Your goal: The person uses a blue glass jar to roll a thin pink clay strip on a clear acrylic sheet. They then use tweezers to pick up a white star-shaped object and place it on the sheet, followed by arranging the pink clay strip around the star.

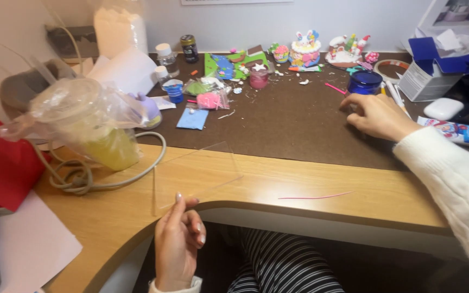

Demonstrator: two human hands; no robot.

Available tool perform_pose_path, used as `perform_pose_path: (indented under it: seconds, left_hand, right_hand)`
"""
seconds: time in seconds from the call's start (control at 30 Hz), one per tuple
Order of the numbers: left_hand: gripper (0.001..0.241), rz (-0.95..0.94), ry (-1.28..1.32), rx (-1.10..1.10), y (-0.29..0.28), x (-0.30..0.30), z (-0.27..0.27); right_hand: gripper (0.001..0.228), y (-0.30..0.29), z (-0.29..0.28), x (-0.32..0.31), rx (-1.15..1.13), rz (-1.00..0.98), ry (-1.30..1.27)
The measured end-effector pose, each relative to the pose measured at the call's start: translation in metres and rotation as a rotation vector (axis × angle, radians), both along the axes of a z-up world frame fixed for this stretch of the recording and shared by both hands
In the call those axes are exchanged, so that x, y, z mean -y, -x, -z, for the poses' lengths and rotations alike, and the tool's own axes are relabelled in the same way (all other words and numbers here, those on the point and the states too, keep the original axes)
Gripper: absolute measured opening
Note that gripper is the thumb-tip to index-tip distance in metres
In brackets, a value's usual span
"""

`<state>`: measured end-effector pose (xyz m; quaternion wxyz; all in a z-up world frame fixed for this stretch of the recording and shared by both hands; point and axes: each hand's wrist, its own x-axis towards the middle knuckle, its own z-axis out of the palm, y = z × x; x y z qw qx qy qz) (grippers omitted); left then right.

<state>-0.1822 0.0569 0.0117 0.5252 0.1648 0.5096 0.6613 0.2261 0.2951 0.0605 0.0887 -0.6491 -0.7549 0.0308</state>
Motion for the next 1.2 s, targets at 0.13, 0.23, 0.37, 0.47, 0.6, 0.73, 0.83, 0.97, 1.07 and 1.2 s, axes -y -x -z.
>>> perform_pose_path:
  seconds: [0.13, 0.23, 0.37, 0.47, 0.6, 0.73, 0.83, 0.97, 1.07, 1.2]
  left_hand:
    - [0.041, -0.034, 0.025, -0.004, -0.011, 0.004, -0.007]
    - [0.036, -0.066, 0.003, 0.037, -0.018, 0.003, -0.003]
    - [0.031, -0.093, -0.044, -0.044, -0.030, 0.003, 0.003]
    - [0.023, -0.039, -0.100, -0.196, -0.043, 0.006, 0.011]
    - [0.014, 0.121, -0.174, -0.312, -0.061, 0.011, 0.008]
    - [0.017, 0.174, -0.382, -0.437, -0.088, 0.016, -0.002]
    - [0.047, 0.339, -0.630, -0.807, -0.114, 0.025, -0.030]
    - [0.037, 0.368, -0.858, -1.031, -0.142, 0.024, -0.024]
    - [0.020, 0.345, -0.874, -1.053, -0.154, 0.026, -0.018]
    - [0.007, 0.330, -0.879, -1.057, -0.160, 0.028, -0.018]
  right_hand:
    - [0.026, -0.029, 0.017, 0.004, -0.176, -0.034, -0.115]
    - [0.024, -0.032, 0.009, 0.026, -0.671, -0.056, -0.152]
    - [0.037, -0.029, -0.016, 0.064, -1.367, -0.216, -0.054]
    - [0.032, -0.028, -0.015, 0.088, -1.567, -0.137, -0.055]
    - [0.023, 0.002, -0.006, 0.128, -1.536, -0.087, -0.117]
    - [0.028, 0.026, 0.010, 0.164, -1.537, -0.063, -0.016]
    - [0.022, 0.054, 0.008, 0.200, -1.293, -0.055, -0.085]
    - [0.024, 0.054, 0.009, 0.226, -1.176, -0.089, -0.094]
    - [0.017, 0.043, 0.013, 0.237, -1.207, -0.081, -0.041]
    - [0.017, 0.029, 0.020, 0.245, -1.275, -0.181, 0.117]
